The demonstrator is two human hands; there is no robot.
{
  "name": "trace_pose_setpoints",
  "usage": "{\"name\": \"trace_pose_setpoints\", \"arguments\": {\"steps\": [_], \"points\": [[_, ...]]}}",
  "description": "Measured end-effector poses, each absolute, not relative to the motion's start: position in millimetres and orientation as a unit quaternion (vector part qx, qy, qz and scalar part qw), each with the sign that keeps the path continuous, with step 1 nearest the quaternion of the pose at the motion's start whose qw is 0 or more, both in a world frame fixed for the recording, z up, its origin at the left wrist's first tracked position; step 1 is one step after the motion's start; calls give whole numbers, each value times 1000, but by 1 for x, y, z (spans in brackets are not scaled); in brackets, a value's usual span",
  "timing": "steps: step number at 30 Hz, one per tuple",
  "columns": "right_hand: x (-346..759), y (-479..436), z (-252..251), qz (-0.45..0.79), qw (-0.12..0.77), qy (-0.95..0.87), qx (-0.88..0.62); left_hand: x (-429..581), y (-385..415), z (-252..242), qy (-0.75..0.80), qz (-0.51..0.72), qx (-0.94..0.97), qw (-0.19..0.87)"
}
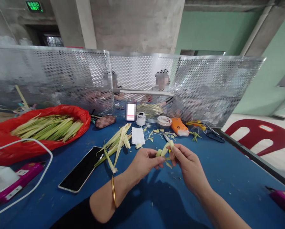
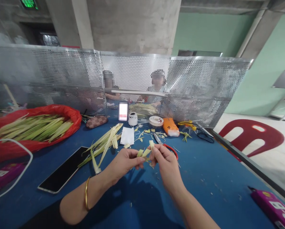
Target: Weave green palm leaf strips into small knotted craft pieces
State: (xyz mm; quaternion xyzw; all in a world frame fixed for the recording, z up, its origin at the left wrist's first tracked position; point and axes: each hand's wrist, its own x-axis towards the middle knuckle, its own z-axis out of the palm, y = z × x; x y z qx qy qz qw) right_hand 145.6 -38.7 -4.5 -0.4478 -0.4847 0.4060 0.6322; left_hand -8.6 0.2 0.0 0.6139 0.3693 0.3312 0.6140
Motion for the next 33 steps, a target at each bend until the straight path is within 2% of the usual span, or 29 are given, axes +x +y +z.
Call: {"name": "trace_pose_setpoints", "arguments": {"steps": [9,17,27,33], "points": [[153,-36,-4,310,545,-574,-526,-10,2,3,380,337,616,603],[156,-35,-7,310,484,-621,-533,-10,2,4,380,346,616,597],[155,-34,-9,300,486,-624,-533,-7,1,-4,379,339,647,568],[151,-33,-12,342,521,-613,-486,-8,2,-16,361,312,684,552]]}}
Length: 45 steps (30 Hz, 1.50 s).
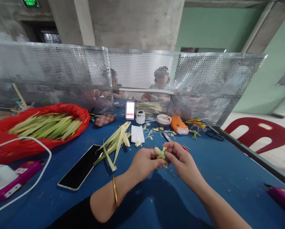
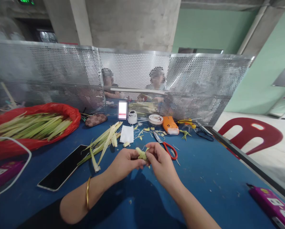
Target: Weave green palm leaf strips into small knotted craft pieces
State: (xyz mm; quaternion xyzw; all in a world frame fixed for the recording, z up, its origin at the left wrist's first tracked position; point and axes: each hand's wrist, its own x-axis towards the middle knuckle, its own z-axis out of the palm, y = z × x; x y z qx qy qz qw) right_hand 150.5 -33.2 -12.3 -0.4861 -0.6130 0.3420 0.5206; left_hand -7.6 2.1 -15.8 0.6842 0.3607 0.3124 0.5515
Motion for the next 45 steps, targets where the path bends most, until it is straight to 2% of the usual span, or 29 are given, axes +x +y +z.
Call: {"name": "trace_pose_setpoints", "arguments": {"steps": [6,9,13,16,20,24,27,31,34,37,40,43,45], "points": [[149,-38,-11,217,432,-705,-518,-8,-3,-10,427,239,780,390],[148,-40,-11,166,431,-705,-538,-5,-7,-9,433,208,799,361],[151,-37,-12,206,467,-681,-524,-4,-9,-7,432,204,803,356],[152,-35,-11,301,507,-622,-515,-5,-11,-6,407,166,811,385],[149,-36,-11,376,565,-544,-493,-3,-15,-12,358,97,793,484],[149,-35,-11,361,594,-523,-494,-2,-13,-18,329,152,703,611],[155,-31,-10,348,565,-542,-516,-2,-9,-15,343,219,612,679],[167,-26,-11,274,454,-640,-556,-5,-6,-7,368,275,494,738],[170,-25,-16,255,417,-664,-566,-6,-5,-5,364,272,455,766],[169,-23,-23,231,419,-670,-569,-6,-5,-8,359,247,461,773],[165,-22,-26,132,423,-676,-589,-5,-6,-11,373,242,464,766],[163,-23,-24,15,437,-696,-570,-4,-6,-11,373,276,452,762],[164,-28,-20,-38,480,-684,-548,-3,-6,-10,375,324,422,759]]}}
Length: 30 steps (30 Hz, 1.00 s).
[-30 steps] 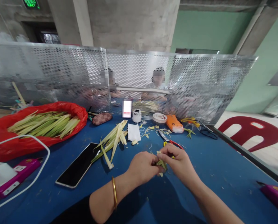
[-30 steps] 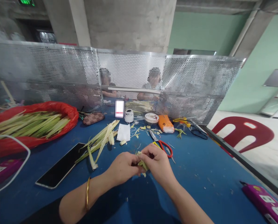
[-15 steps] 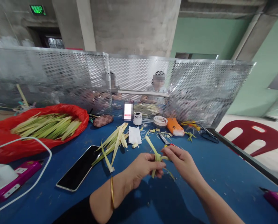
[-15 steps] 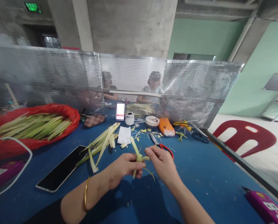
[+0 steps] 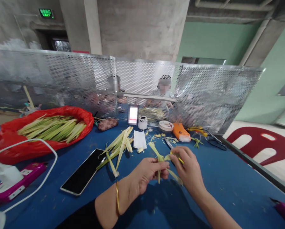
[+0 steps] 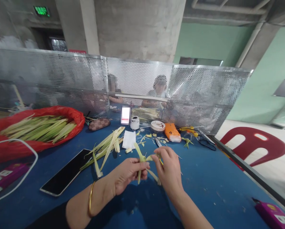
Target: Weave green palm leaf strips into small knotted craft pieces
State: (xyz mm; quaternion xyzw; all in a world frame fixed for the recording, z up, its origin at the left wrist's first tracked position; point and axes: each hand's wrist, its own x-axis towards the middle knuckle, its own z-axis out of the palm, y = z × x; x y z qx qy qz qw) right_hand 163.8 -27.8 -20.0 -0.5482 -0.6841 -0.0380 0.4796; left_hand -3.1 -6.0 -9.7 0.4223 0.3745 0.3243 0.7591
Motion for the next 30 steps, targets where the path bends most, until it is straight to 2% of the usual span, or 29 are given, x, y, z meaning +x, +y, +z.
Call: {"name": "trace_pose_setpoints", "arguments": {"steps": [3,5,9,16,22,27,30], "points": [[163,-39,-15,-72,541,-656,-521,-3,-3,-7,371,398,374,751],[158,-44,-14,-57,519,-685,-508,-4,0,-6,342,423,359,758],[139,-45,-24,87,440,-733,-512,-6,0,-1,295,446,344,772],[123,-42,-39,261,508,-645,-508,-2,-9,2,321,425,375,758],[121,-50,-26,326,489,-672,-451,-9,-2,6,335,429,370,753],[119,-55,-17,325,428,-742,-401,-13,-1,10,358,431,383,734],[125,-57,-17,188,414,-786,-419,-13,-2,11,341,449,407,719]]}}
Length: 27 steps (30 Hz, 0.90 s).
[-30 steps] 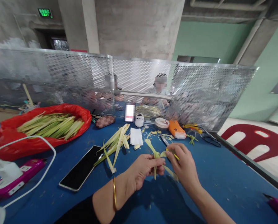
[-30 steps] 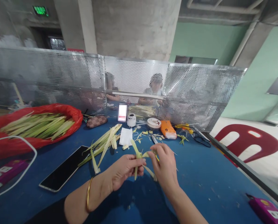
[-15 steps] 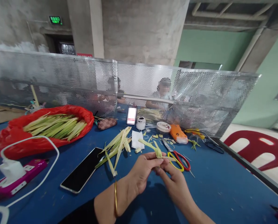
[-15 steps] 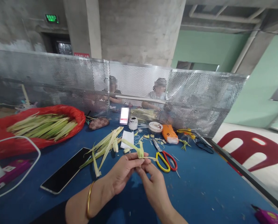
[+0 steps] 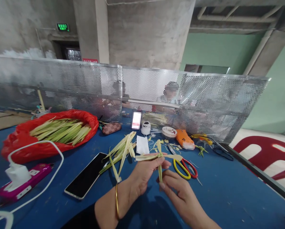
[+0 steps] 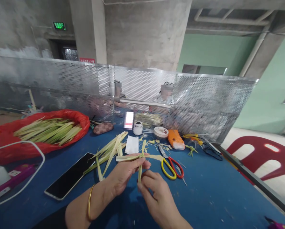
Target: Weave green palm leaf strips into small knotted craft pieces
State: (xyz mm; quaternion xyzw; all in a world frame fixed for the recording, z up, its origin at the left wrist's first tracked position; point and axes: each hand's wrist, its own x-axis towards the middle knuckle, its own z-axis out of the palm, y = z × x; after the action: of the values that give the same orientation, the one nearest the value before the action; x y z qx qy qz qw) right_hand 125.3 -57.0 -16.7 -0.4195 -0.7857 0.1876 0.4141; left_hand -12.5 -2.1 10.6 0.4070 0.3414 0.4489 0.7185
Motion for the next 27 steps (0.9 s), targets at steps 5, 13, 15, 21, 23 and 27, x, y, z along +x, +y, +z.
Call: {"name": "trace_pose_setpoints", "arguments": {"steps": [5,13,15,21,23,27], "points": [[147,-51,-16,-136,494,-701,-497,-11,-6,12,318,434,440,719],[149,-41,-20,-104,380,-770,-502,-6,-4,-1,364,391,443,720],[145,-45,-19,-125,375,-770,-500,-5,-2,-4,374,398,449,707],[137,-54,-14,-104,391,-768,-496,-7,3,-3,392,404,440,700],[137,-54,-11,-41,416,-760,-498,-9,4,-2,391,391,443,705],[145,-47,-5,268,497,-642,-519,-15,8,1,373,353,449,731]]}}
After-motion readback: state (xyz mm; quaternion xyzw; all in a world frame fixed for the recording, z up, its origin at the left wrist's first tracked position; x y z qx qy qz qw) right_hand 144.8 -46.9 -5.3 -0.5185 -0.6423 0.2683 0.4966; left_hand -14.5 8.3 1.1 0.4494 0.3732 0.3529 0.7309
